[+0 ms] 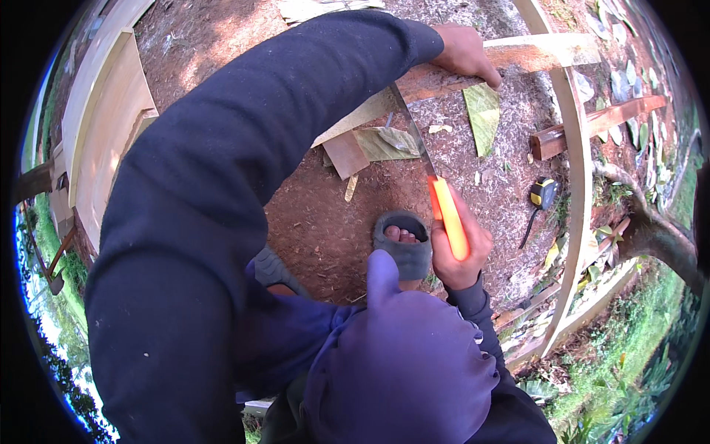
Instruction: The person uses a hand saw to cut a wooden plank placed on a makeshift support. They adjust the wood, saw through it, and then inspect the cut piece before setting it aside.
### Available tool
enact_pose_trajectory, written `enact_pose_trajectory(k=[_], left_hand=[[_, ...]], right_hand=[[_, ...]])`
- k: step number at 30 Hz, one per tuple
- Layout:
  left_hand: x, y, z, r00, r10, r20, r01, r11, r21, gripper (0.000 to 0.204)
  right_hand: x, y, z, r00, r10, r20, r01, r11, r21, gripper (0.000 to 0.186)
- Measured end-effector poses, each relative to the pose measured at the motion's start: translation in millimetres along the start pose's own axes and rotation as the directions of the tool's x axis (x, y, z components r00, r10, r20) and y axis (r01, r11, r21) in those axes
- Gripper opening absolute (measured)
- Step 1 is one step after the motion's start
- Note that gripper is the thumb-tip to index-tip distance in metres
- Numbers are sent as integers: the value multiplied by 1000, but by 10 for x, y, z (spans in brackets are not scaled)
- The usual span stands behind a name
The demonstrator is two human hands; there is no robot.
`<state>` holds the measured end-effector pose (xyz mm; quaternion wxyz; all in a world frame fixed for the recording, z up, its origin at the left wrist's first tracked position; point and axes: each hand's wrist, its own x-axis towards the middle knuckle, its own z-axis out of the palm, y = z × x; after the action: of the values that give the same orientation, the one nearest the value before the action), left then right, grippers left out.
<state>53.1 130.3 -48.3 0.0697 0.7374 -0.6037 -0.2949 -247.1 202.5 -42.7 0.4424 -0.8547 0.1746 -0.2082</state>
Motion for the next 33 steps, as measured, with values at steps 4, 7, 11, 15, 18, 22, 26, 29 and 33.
enact_pose_trajectory(k=[4,7,11,15,18,22,26,29,33], left_hand=[[31,-120,43,995,-94,-30,86,975,-207,47],[309,-279,252,987,-62,-145,33,980,-198,65],[201,-117,77,992,-72,-107,52,983,-176,63],[12,-253,67,996,-17,-93,-2,980,-197,53],[47,-234,102,995,-18,-93,-2,977,-214,46],[107,-66,81,993,-63,-98,41,976,-215,58],[115,-147,26,984,-166,-65,143,951,-274,75],[-24,-36,90,921,-179,-347,128,978,-163,69],[-139,153,233,893,-72,-443,55,997,-50,61]], right_hand=[[-606,102,-245,1000,24,6,-23,997,-70,55],[0,12,98,999,37,-7,-37,999,-9,54],[515,39,291,997,-48,-61,51,998,43,55],[-266,107,-41,999,28,16,-28,1000,8,57],[-533,45,-188,998,55,26,-53,997,-63,57],[282,73,232,998,-31,-58,33,999,34,55],[677,-96,506,998,-2,-68,10,994,112,57],[564,-23,576,989,-115,-88,117,993,23,59],[523,-44,578,998,-66,-18,66,998,-7,59]])
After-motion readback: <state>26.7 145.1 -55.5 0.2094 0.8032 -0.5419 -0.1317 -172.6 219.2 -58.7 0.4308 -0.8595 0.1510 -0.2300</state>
